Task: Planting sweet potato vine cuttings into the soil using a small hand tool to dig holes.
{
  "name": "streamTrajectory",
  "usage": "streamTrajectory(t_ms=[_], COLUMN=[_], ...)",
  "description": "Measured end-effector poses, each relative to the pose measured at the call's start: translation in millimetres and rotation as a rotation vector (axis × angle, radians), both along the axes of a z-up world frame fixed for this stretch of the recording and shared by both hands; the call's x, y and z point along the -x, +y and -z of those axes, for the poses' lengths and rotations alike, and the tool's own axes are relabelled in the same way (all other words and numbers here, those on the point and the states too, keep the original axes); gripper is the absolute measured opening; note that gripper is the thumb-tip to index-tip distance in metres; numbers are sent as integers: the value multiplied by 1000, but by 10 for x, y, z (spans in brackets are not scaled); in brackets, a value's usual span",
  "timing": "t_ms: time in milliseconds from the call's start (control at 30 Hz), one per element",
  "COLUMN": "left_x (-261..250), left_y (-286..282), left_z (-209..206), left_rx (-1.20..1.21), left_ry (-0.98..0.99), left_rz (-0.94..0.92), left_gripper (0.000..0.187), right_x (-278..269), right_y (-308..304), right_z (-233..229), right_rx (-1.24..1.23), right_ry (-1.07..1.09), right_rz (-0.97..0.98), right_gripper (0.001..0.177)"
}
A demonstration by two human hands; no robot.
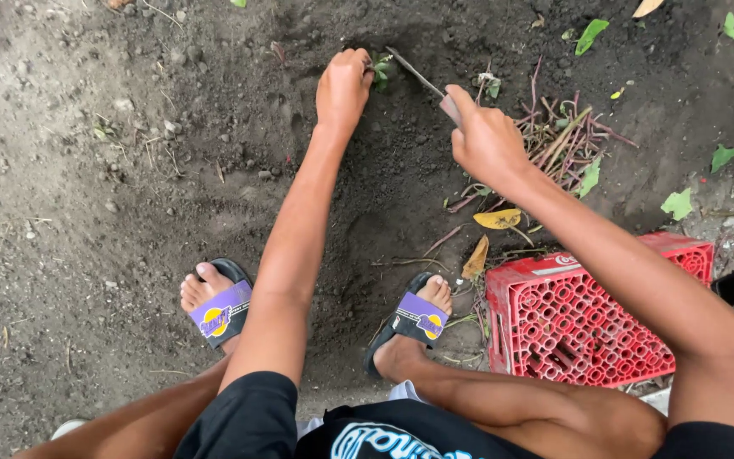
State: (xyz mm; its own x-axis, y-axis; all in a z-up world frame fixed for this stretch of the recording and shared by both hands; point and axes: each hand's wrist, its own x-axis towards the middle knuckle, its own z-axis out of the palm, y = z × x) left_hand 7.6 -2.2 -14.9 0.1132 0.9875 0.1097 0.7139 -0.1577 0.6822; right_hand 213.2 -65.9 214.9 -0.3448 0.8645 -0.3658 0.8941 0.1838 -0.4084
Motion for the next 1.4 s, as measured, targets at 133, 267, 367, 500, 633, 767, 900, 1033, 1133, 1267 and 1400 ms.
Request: streamTrajectory(t_ms=[133,267,367,500,633,767,900,1033,1133,1267,1400], left_x=[64,57,71,128,225,273,313,300,204,148,128], left_y=[43,30,31,49,40,-82,-139,-176,-129,-140,-137], left_z=[-14,-39,-62,-103,-120,-230,-247,-179,-164,-204,-222], left_rx=[-4,7,0,103,24,-91,-237,-329,-384,-430,-416], left_ry=[8,-19,-27,-41,-162,-192,49,264,262,228,270], left_rz=[28,60,77,110,132,114,13,-89,-126,-155,-171], left_gripper=[23,27,29,16,14,32,33,28,15,6,11], right_x=[57,22,-64,-38,-177,-243,-200,-38,-93,-71,90], right_y=[97,274,472,423,287,242,67,-152,-182,-186,-361], right_z=[-209,-202,124,172,184,6,-147,-118,112,89,-259], right_rx=[69,-124,-264,-285,-211,-131,-182,-218,-290,-333,-300], right_ry=[36,-65,-161,-303,-192,-277,-348,-511,-524,-545,-553], right_rz=[62,-40,-166,-243,-264,-245,-300,-345,-390,-415,-404], right_gripper=[66,64,64,48,55,72,68,70,77,78,84])
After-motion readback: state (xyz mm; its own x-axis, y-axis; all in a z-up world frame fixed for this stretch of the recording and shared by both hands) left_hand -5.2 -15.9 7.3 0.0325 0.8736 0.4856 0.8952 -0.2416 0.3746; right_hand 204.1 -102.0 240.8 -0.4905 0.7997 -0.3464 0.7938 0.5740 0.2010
